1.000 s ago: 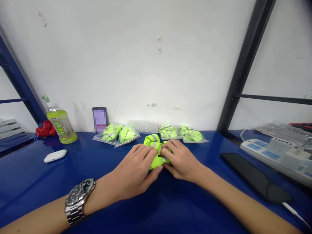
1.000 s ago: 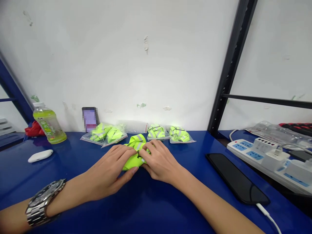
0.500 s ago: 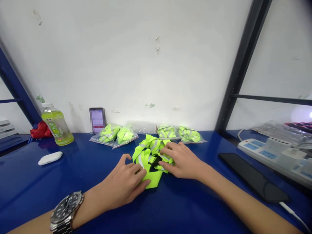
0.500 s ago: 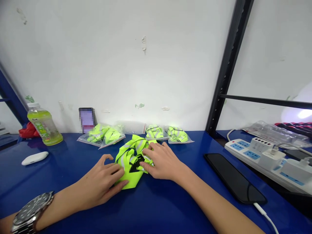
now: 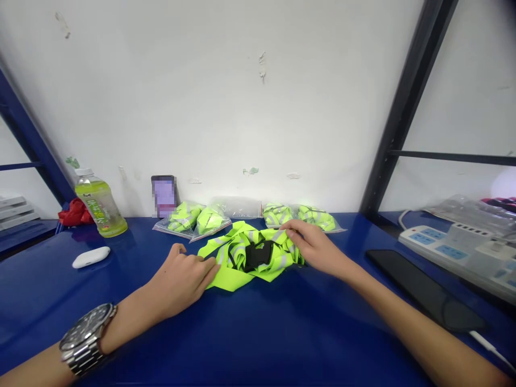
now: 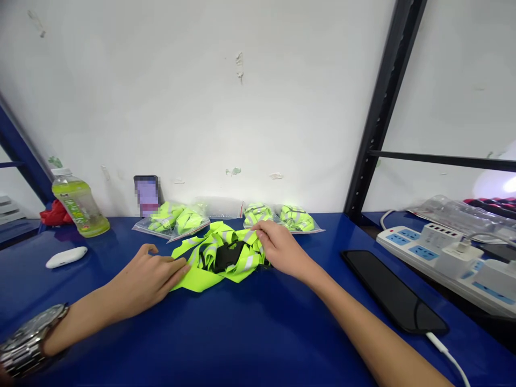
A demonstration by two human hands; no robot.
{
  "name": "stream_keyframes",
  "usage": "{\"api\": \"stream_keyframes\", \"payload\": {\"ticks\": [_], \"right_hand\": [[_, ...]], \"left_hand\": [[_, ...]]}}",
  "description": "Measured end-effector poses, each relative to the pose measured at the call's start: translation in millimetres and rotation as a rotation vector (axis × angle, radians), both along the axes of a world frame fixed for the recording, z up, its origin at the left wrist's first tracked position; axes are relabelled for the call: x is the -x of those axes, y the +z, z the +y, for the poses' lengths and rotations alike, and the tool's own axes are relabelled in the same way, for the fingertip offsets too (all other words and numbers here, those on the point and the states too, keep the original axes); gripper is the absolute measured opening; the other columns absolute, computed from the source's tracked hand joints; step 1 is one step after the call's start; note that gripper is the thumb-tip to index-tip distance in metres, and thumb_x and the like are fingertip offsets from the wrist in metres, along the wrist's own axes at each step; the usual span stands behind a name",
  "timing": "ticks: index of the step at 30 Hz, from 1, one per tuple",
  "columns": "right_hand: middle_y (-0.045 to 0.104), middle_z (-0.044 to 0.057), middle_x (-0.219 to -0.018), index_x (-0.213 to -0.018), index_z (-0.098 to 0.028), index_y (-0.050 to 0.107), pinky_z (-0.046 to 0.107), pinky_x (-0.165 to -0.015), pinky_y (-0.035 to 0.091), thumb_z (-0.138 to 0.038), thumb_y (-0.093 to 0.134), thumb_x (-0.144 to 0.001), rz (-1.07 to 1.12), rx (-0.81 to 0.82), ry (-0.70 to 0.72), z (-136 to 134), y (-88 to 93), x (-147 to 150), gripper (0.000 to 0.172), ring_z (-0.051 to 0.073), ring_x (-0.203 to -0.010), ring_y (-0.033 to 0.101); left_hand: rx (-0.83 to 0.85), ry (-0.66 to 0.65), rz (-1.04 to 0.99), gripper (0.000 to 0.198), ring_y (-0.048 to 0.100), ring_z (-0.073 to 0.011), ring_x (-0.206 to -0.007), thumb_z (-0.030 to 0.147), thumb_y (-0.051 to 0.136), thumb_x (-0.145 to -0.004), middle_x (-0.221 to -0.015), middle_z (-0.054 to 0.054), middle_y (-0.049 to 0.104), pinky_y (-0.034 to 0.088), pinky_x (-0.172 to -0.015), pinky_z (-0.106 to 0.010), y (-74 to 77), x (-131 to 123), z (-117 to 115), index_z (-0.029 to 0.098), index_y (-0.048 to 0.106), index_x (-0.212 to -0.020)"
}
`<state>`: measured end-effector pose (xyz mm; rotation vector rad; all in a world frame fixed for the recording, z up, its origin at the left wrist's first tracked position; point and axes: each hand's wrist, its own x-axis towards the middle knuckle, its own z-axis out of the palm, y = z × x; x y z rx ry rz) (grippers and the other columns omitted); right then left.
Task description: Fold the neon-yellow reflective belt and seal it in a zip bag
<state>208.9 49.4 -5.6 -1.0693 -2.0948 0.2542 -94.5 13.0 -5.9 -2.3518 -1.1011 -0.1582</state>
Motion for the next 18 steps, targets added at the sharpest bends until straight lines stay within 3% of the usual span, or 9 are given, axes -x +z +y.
{"api": "stream_keyframes", "payload": {"ticks": [3, 7, 10, 12, 14, 18], "right_hand": [[0.058, 0.002, -0.071, -0.099, -0.017, 0.062, 0.028, -0.056, 0.039, -0.029, 0.039, -0.092, 0.137, 0.056, -0.018, 3, 3.4, -1, 0.027, 0.016, -0.061, 0.049], [0.055, 0.001, -0.067, -0.097, -0.018, 0.064, 0.028, -0.054, 0.038, -0.033, 0.041, -0.09, 0.261, 0.054, -0.003, 0, 6.4, 4, 0.028, 0.016, -0.058, 0.046], [0.058, 0.002, -0.069, -0.098, -0.018, 0.065, 0.03, -0.058, 0.041, -0.034, 0.044, -0.09, 0.314, 0.062, 0.025, -3, 8.1, 8, 0.027, 0.017, -0.062, 0.05], [0.063, 0.004, -0.079, -0.096, -0.019, 0.065, 0.032, -0.066, 0.045, -0.035, 0.048, -0.088, 0.379, 0.093, 0.09, -4, 8.4, 9, 0.025, 0.02, -0.072, 0.056], [0.066, 0.005, -0.084, -0.094, -0.019, 0.065, 0.034, -0.07, 0.047, -0.038, 0.053, -0.085, 0.515, 0.192, 0.154, -5, 8.2, 9, 0.024, 0.021, -0.079, 0.06], [0.065, 0.005, -0.076, -0.09, -0.018, 0.064, 0.033, -0.061, 0.049, -0.044, 0.059, -0.079, 0.713, 0.467, 0.181, 0, 7.1, 3, 0.029, 0.02, -0.067, 0.06]], "left_hand": [[-0.071, 0.025, -0.087, 0.038, 0.052, -0.0176, -0.049, 0.027, 0.035, -0.096, -0.055, -0.002, 0.055, 0.037, -0.064, -0.036, 9.7, -9, 2, 0.016, 0.055, -0.067], [-0.342, -0.102, -0.225, 0.024, 0.058, -0.0293, -0.087, 0.03, 0.045, -0.092, -0.092, -0.015, 0.062, 0.043, -0.076, -0.045, 15.1, -43, -8, 0.011, 0.059, -0.097], [-0.487, -0.241, -0.266, 0.025, 0.053, -0.0339, -0.099, 0.028, 0.055, -0.087, -0.102, -0.018, 0.058, 0.043, -0.082, -0.051, 13.1, -68, -14, 0.011, 0.056, -0.105], [-0.438, -0.282, -0.244, 0.029, 0.049, -0.0352, -0.111, 0.027, 0.054, -0.087, -0.112, -0.019, 0.055, 0.042, -0.091, -0.053, 11.1, -77, -11, 0.012, 0.053, -0.112], [-0.328, -0.246, -0.196, 0.034, 0.043, -0.0359, -0.121, 0.026, 0.051, -0.088, -0.124, -0.02, 0.05, 0.04, -0.096, -0.054, 9.1, -80, -2, 0.013, 0.049, -0.119], [-0.205, -0.222, -0.063, 0.033, 0.051, -0.031, -0.108, 0.018, 0.049, -0.087, -0.123, -0.018, 0.05, 0.048, -0.085, -0.047, 4.2, -72, 21, 0.016, 0.047, -0.12]]}}
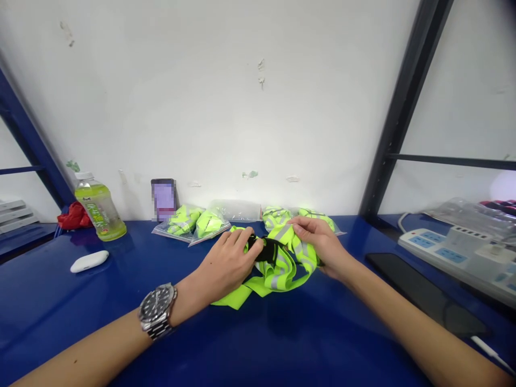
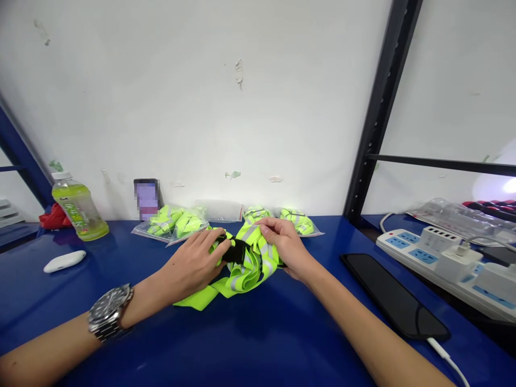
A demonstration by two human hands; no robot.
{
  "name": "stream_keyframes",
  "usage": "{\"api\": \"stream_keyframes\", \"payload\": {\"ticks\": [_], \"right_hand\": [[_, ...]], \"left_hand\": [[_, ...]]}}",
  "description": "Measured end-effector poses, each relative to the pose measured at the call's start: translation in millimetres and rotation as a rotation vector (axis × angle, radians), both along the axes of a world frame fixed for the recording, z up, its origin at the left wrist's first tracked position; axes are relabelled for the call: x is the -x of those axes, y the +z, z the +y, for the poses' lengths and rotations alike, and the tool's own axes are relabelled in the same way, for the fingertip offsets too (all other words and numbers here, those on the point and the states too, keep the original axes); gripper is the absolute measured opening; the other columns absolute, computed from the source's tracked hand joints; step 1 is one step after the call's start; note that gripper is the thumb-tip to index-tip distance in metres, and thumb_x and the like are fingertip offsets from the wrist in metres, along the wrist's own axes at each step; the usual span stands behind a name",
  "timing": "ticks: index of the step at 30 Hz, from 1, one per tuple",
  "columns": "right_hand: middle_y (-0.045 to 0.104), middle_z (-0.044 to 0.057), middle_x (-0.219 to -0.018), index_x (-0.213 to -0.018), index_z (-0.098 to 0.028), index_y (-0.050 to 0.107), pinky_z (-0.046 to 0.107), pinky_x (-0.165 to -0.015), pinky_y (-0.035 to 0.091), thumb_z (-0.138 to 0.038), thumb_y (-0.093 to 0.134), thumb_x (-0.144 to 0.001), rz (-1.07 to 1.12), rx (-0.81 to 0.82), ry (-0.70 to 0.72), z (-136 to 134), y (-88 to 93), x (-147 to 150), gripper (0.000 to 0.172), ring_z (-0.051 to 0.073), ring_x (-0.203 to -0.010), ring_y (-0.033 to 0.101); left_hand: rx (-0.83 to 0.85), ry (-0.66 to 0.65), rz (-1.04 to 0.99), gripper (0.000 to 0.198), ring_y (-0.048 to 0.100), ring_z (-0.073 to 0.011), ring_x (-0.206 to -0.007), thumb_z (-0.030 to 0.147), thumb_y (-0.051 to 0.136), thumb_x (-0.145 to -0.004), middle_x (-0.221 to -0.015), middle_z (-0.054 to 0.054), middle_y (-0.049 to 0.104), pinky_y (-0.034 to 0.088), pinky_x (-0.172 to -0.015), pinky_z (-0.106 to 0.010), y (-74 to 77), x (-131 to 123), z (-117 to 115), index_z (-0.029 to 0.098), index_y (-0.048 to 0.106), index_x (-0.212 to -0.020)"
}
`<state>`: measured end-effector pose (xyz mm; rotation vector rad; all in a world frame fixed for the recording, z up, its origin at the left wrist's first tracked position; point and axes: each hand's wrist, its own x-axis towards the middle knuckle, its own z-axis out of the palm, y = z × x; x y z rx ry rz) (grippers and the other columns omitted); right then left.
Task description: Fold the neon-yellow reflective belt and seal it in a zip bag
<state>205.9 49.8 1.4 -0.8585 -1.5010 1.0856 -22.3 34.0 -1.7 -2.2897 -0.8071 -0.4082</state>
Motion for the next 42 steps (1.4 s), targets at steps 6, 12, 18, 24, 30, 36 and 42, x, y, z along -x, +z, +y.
{"api": "stream_keyframes", "payload": {"ticks": [6, 12, 18, 24, 30, 36, 42], "right_hand": [[0.067, 0.007, -0.084, -0.087, -0.017, 0.066, 0.04, -0.075, 0.049, -0.033, 0.051, -0.083, -0.399, -0.16, -0.198, 22, -3.9, -19, 0.023, 0.024, -0.08, 0.061], [0.058, 0.016, -0.119, -0.123, -0.015, 0.052, 0.05, -0.097, 0.039, -0.025, 0.045, -0.089, -0.657, -0.826, -0.607, -1, 4.6, 0, 0.036, 0.03, -0.114, 0.05], [0.052, 0.016, -0.13, -0.137, -0.016, 0.038, 0.052, -0.099, 0.035, -0.036, 0.057, -0.081, -1.086, -0.979, -0.251, -23, -1.7, 38, 0.062, 0.035, -0.119, 0.043], [0.06, 0.016, -0.111, -0.123, -0.018, 0.051, 0.053, -0.092, 0.031, -0.025, 0.052, -0.081, -1.226, -0.988, -0.43, -23, -6.9, 39, 0.043, 0.035, -0.104, 0.047], [0.055, 0.015, -0.126, -0.114, -0.02, 0.057, 0.055, -0.102, 0.022, -0.015, 0.053, -0.074, -1.162, -1.108, -0.536, -28, 16.3, 35, 0.041, 0.037, -0.123, 0.037], [0.067, 0.007, -0.09, -0.104, -0.021, 0.062, 0.04, -0.077, 0.043, -0.015, 0.055, -0.069, -0.884, -0.752, -0.345, -7, 77.6, 18, 0.036, 0.027, -0.088, 0.057], [0.06, 0.003, -0.074, -0.085, -0.017, 0.057, 0.028, -0.059, 0.043, -0.024, 0.045, -0.089, -0.484, -0.563, -0.141, 1, 144.8, 35, 0.014, 0.016, -0.066, 0.055]], "left_hand": [[0.028, -0.037, 0.024, 0.035, 0.052, -0.0273, -0.098, 0.01, 0.05, -0.079, -0.11, -0.015, 0.05, 0.051, -0.076, -0.041, -2.4, 11, 14, 0.016, 0.051, -0.113], [0.186, -0.017, -0.101, 0.028, 0.05, -0.0186, -0.078, 0.014, 0.053, -0.075, -0.1, -0.011, 0.047, 0.048, -0.062, -0.029, 1.5, 12, 15, 0.015, 0.053, -0.103], [0.094, -0.065, -0.053, 0.03, 0.047, -0.0208, -0.08, 0.006, 0.051, -0.072, -0.09, -0.008, 0.045, 0.049, -0.066, -0.033, -0.1, 8, 15, 0.015, 0.05, -0.1], [0.173, -0.233, -0.195, 0.029, 0.052, -0.0191, -0.085, 0.008, 0.052, -0.072, -0.098, -0.009, 0.048, 0.053, -0.07, -0.032, 3.4, 7, 8, 0.017, 0.047, -0.099], [0.105, -0.379, -0.401, 0.051, 0.045, -0.0296, -0.12, 0.022, 0.062, -0.076, -0.122, -0.018, 0.045, 0.048, -0.094, -0.046, 26.6, 2, -9, 0.016, 0.039, -0.121], [0.385, -0.233, -0.817, 0.107, 0.03, -0.0383, -0.135, 0.048, 0.077, -0.066, -0.146, -0.021, 0.027, 0.031, -0.108, -0.059, 26.2, 2, -12, 0.019, 0.01, -0.144], [1.319, -0.443, -1.096, 0.091, 0.053, -0.0327, -0.119, 0.048, 0.077, -0.067, -0.13, -0.018, 0.053, 0.045, -0.096, -0.048, 20.8, -9, 3, 0.02, 0.03, -0.14]]}}
